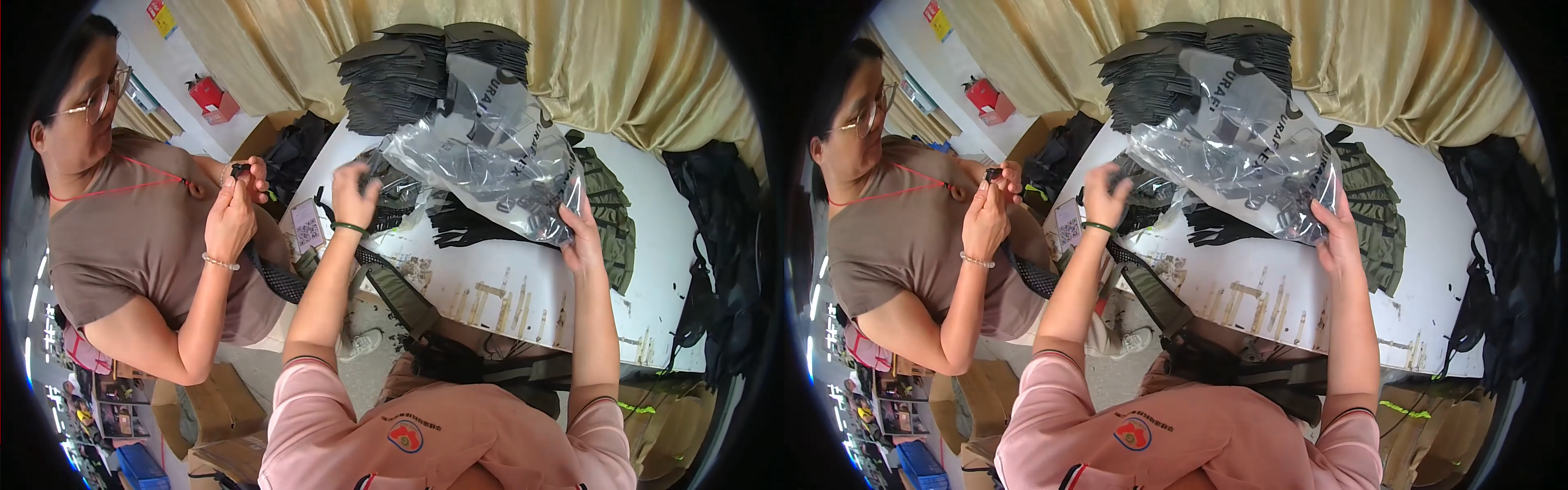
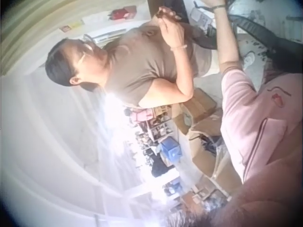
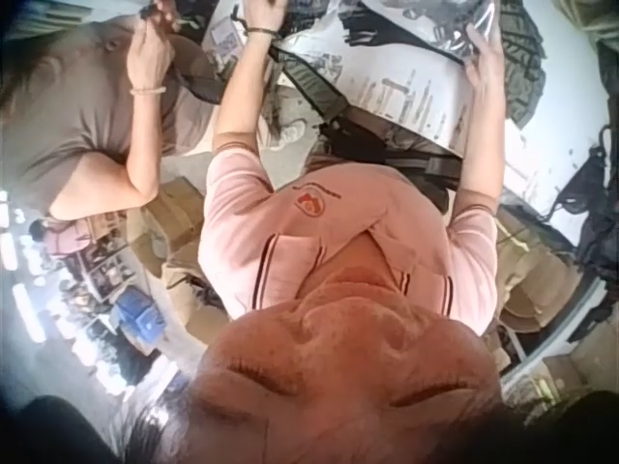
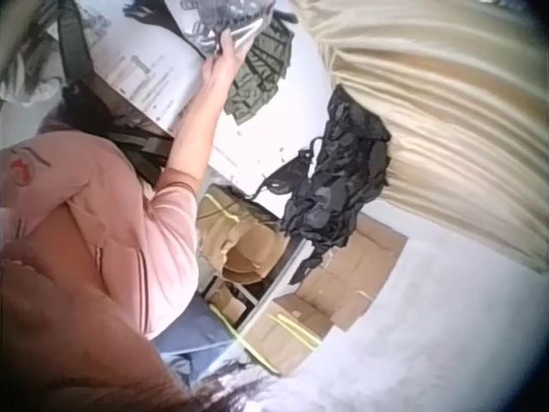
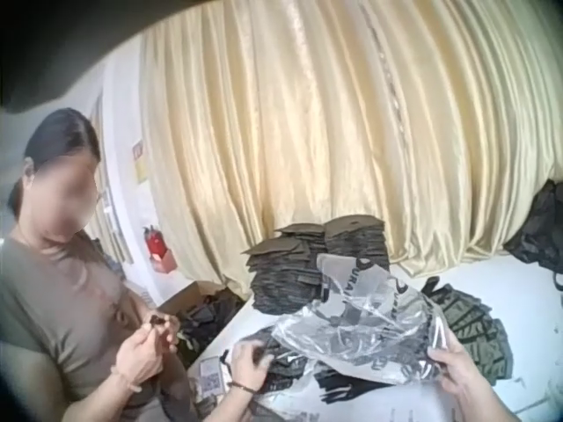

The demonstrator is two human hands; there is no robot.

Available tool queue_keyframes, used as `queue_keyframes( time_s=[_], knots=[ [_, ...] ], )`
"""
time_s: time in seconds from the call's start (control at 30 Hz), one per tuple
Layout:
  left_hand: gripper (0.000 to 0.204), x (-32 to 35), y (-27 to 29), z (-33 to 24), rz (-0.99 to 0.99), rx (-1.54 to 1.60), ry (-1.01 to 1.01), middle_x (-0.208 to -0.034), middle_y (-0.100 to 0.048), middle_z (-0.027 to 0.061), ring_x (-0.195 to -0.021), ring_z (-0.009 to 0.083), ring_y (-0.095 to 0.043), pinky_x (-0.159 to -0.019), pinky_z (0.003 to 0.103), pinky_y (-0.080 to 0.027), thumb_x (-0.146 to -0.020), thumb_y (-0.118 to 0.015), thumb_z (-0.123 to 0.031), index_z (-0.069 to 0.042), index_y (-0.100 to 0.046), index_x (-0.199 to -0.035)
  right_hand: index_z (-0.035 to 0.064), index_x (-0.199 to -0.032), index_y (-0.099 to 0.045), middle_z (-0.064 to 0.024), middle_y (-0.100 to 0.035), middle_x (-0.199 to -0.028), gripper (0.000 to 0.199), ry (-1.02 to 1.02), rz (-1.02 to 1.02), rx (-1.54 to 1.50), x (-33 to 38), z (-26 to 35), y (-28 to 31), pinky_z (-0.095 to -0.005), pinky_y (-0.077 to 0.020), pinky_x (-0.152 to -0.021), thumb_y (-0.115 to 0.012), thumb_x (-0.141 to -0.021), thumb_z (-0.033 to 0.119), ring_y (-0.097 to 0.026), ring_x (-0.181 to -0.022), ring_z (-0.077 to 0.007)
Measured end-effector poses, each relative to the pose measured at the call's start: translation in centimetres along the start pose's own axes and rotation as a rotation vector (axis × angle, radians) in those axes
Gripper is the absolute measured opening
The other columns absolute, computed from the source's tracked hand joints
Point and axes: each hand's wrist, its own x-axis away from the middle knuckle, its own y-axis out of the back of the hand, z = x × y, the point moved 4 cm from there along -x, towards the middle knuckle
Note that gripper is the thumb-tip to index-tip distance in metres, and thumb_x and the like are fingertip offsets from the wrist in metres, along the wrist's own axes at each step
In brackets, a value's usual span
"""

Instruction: Assembling and inspecting green and black mesh straps at a manufacturing workbench.

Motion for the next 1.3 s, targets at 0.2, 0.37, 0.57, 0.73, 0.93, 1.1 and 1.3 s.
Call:
queue_keyframes(
  time_s=[0.2,0.37,0.57,0.73,0.93,1.1,1.3],
  knots=[
    [0.026,1.0,-3.8,2.5,0.358,-0.469,-0.274,-0.087,-0.056,0.0096,-0.087,0.0303,-0.055,-0.073,0.042,-0.045,-0.074,-0.068,-0.026,-0.014,-0.063,-0.097,0.0141,-0.139,-0.035,-0.0072,-0.055,-0.116,0.062,-0.011,0.042,0.13,0.7,2.0,-2.0,-0.0373,-0.058,-0.064,-0.057,-0.082,0.0,-0.061,-0.093,-0.0193],
    [0.015,-2.0,-3.9,2.2,0.294,-0.309,-0.332,-0.077,-0.062,0.0115,-0.066,0.0325,-0.061,-0.059,0.041,-0.049,-0.08,-0.062,-0.021,-0.007,-0.058,-0.076,0.0139,-0.139,-0.035,-0.0084,-0.055,-0.118,0.063,-0.055,0.051,0.2,0.8,3.2,-2.6,-0.0391,-0.0584,-0.063,-0.058,-0.082,0.001,-0.062,-0.092,-0.022],
    [0.017,-7.2,-1.9,5.6,0.246,0.495,0.446,-0.056,-0.055,0.0032,-0.039,0.0117,-0.052,-0.038,0.028,-0.041,-0.081,-0.066,-0.013,-0.004,-0.055,-0.072,0.0105,-0.141,-0.032,-0.0066,-0.054,-0.121,0.063,-0.067,0.085,0.2,0.8,4.0,-4.7,-0.0334,-0.0524,-0.083,-0.056,-0.083,0.001,-0.059,-0.097,-0.018],
    [0.018,-7.5,-2.8,4.4,0.352,0.46,0.459,-0.059,-0.055,0.0038,-0.039,0.0123,-0.051,-0.038,0.028,-0.041,-0.081,-0.066,-0.014,-0.002,-0.055,-0.074,0.0102,-0.139,-0.034,-0.0084,-0.054,-0.121,0.065,-0.096,0.11,0.277,0.2,3.9,-6.1,-0.0345,-0.0548,-0.077,-0.06,-0.081,0.0,-0.059,-0.099,-0.0181],
    [0.018,-6.5,-2.1,3.4,0.483,0.341,0.365,-0.055,-0.051,-0.0002,-0.038,0.0083,-0.044,-0.036,0.024,-0.037,-0.082,-0.066,-0.013,-0.003,-0.054,-0.073,0.0068,-0.139,-0.035,-0.011,-0.05,-0.128,0.064,0.124,0.107,0.574,-0.9,5.2,-10.7,-0.027,-0.0399,-0.095,-0.059,-0.081,-0.005,-0.05,-0.112,-0.017],
    [0.018,-6.0,-2.2,4.0,0.527,0.33,0.383,-0.059,-0.056,0.0024,-0.043,0.0118,-0.053,-0.042,0.027,-0.044,-0.08,-0.068,-0.016,-0.003,-0.057,-0.074,0.0062,-0.137,-0.036,-0.0119,-0.049,-0.129,0.062,0.249,0.226,0.776,-2.0,5.6,-14.3,-0.0266,-0.0372,-0.097,-0.06,-0.081,-0.004,-0.048,-0.116,-0.0173],
    [0.017,-5.6,-2.8,4.2,0.524,0.308,0.372,-0.059,-0.058,0.0041,-0.043,0.0135,-0.054,-0.044,0.029,-0.044,-0.08,-0.068,-0.017,-0.003,-0.058,-0.076,0.0038,-0.135,-0.039,-0.0135,-0.051,-0.128,0.058,0.257,0.303,0.88,-3.2,5.6,-18.4,-0.0276,-0.0382,-0.096,-0.062,-0.082,-0.001,-0.05,-0.114,-0.0184]
  ],
)
